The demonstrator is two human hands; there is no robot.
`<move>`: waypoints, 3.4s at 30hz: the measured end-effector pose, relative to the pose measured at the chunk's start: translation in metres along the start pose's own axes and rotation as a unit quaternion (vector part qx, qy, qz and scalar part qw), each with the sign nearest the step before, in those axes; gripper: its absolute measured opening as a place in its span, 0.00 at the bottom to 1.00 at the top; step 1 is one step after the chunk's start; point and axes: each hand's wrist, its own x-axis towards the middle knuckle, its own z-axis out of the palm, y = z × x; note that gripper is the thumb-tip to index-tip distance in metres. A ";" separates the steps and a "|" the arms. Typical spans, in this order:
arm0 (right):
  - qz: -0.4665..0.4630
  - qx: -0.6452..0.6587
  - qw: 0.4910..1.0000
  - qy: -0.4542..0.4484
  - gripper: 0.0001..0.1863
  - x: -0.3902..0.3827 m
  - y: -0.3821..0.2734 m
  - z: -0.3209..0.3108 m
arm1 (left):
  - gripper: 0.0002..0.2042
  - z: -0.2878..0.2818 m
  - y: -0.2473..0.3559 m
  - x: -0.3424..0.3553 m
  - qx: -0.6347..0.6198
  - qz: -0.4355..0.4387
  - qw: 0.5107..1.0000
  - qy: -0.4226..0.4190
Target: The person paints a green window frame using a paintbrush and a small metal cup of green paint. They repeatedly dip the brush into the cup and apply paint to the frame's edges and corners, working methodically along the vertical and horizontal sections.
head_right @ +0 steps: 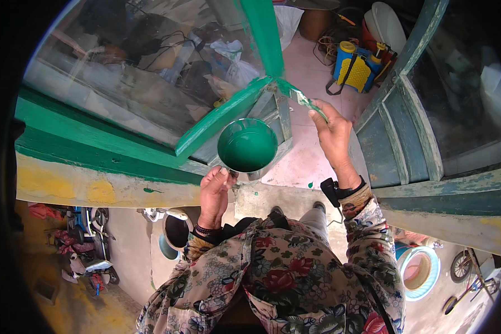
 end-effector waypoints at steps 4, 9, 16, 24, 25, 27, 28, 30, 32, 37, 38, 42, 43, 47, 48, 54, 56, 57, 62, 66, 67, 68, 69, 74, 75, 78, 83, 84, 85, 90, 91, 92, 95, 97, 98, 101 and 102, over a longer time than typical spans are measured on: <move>0.104 0.126 0.986 -0.036 0.12 -0.015 -0.023 -0.014 | 0.14 -0.001 -0.019 -0.006 -0.019 -0.021 1.000 0.000; 0.107 0.130 0.981 -0.094 0.11 -0.038 -0.038 -0.020 | 0.15 0.002 -0.031 -0.016 0.006 -0.024 1.000 0.000; -0.107 -0.027 0.967 -0.230 0.10 -0.051 -0.051 -0.004 | 0.13 0.007 -0.041 -0.020 0.040 -0.013 0.999 -0.002; -0.250 -0.248 0.887 -0.298 0.07 -0.045 -0.052 0.029 | 0.13 0.011 -0.044 -0.021 0.062 0.004 0.998 -0.007; -0.246 -0.292 0.870 -0.312 0.07 -0.043 -0.053 0.030 | 0.13 0.012 -0.044 -0.021 0.062 0.001 0.998 -0.006; -0.255 -0.328 0.852 -0.319 0.08 -0.039 -0.056 0.029 | 0.14 0.013 -0.045 -0.019 0.056 -0.002 0.998 0.001; -0.270 -0.319 0.854 -0.310 0.08 -0.038 -0.057 0.027 | 0.14 0.014 -0.046 -0.017 0.050 -0.003 0.999 0.006; -0.296 -0.288 0.871 -0.267 0.09 -0.037 -0.059 0.021 | 0.14 0.015 -0.047 -0.011 0.033 0.004 0.999 0.011; -0.326 -0.237 0.894 -0.195 0.11 -0.038 -0.059 0.014 | 0.14 0.016 -0.048 -0.004 0.013 0.014 1.000 0.009; -0.286 -0.241 0.905 -0.200 0.15 -0.037 -0.051 0.007 | 0.13 0.023 -0.050 0.012 -0.017 0.011 1.000 0.020; -0.280 -0.236 0.910 -0.191 0.14 -0.036 -0.049 0.006 | 0.13 0.023 -0.049 0.014 -0.017 0.013 0.999 0.023; -0.200 -0.247 0.927 -0.200 0.11 -0.028 -0.043 0.003 | 0.13 0.028 -0.048 0.024 -0.029 0.024 0.999 0.003; -0.171 -0.237 0.938 -0.187 0.11 -0.026 -0.041 0.003 | 0.13 0.029 -0.047 0.026 -0.022 0.015 1.000 0.010; -0.108 -0.188 0.959 -0.184 0.11 -0.024 -0.034 0.001 | 0.13 0.035 -0.049 0.031 -0.025 0.008 1.000 0.017; -0.101 -0.172 0.964 -0.176 0.11 -0.023 -0.030 0.002 | 0.13 0.036 -0.050 0.032 -0.030 0.013 0.999 0.013; 0.224 0.104 0.948 -0.199 0.13 -0.020 -0.002 0.005 | 0.13 0.040 -0.058 0.044 -0.046 0.015 0.999 0.008; 0.230 0.185 0.942 -0.160 0.15 -0.017 0.009 0.006 | 0.14 0.041 -0.063 0.047 -0.047 0.019 0.999 0.008; 0.233 0.195 0.942 -0.140 0.14 -0.013 0.013 0.008 | 0.14 0.041 -0.064 0.048 -0.052 0.022 0.998 0.011; 0.148 0.066 0.986 -0.026 0.16 0.022 0.039 0.029 | 0.12 0.038 -0.068 0.045 -0.051 -0.001 0.998 0.035; 0.015 -0.016 1.000 -0.003 0.15 0.042 0.065 0.047 | 0.13 0.039 -0.071 0.036 -0.040 -0.015 0.997 0.062; 0.006 -0.018 1.000 -0.009 0.15 0.044 0.073 0.052 | 0.13 0.040 -0.072 0.033 -0.038 -0.017 0.997 0.067; -0.003 -0.020 1.000 -0.015 0.15 0.045 0.080 0.056 | 0.13 0.040 -0.073 0.031 -0.037 -0.018 0.997 0.071; -0.014 -0.024 0.999 -0.022 0.15 0.046 0.088 0.059 | 0.13 0.040 -0.074 0.028 -0.040 -0.018 0.997 0.070; -0.014 -0.086 0.996 -0.032 0.14 0.042 0.112 0.059 | 0.13 0.043 -0.079 0.016 -0.049 -0.020 0.995 0.084; -0.007 -0.104 0.994 -0.034 0.14 0.042 0.114 0.058 | 0.13 0.043 -0.079 0.014 -0.051 -0.022 0.994 0.089; 0.037 -0.034 0.999 -0.007 0.14 0.045 0.116 0.057 | 0.13 0.047 -0.079 0.010 -0.044 -0.024 0.994 0.101; 0.028 0.036 0.999 -0.004 0.14 0.049 0.121 0.063 | 0.13 0.055 -0.079 0.005 -0.039 -0.024 0.992 0.114; 0.029 0.051 0.998 -0.011 0.14 0.047 0.122 0.063 | 0.13 0.057 -0.078 0.004 -0.046 -0.021 0.992 0.115; 0.042 0.021 0.999 -0.017 0.14 0.045 0.123 0.063 | 0.13 0.058 -0.079 0.003 -0.054 -0.018 0.992 0.115; 0.073 -0.008 0.997 -0.024 0.13 0.039 0.123 0.059 | 0.12 0.061 -0.080 0.001 -0.068 -0.006 0.991 0.113; 0.017 0.012 1.000 -0.010 0.13 0.040 0.122 0.059 | 0.12 0.061 -0.080 0.000 -0.064 -0.011 0.991 0.117; 0.000 0.016 1.000 -0.001 0.13 0.041 0.122 0.060 | 0.12 0.062 -0.081 -0.001 -0.063 -0.012 0.991 0.119; -0.016 -0.009 1.000 -0.016 0.14 0.046 0.122 0.063 | 0.13 0.064 -0.082 -0.002 -0.055 -0.012 0.990 0.127; -0.023 -0.043 0.998 -0.038 0.14 0.045 0.123 0.063 | 0.13 0.066 -0.084 -0.003 -0.052 -0.014 0.990 0.133; -0.031 -0.063 0.996 -0.048 0.14 0.045 0.123 0.062 | 0.13 0.067 -0.084 -0.004 -0.053 -0.015 0.989 0.136; -0.039 -0.040 0.997 -0.061 0.14 0.045 0.123 0.056 | 0.13 0.067 -0.085 -0.006 -0.051 -0.014 0.989 0.137; -0.033 -0.020 0.997 -0.066 0.14 0.046 0.123 0.053 | 0.13 0.067 -0.085 -0.007 -0.050 -0.012 0.989 0.137</move>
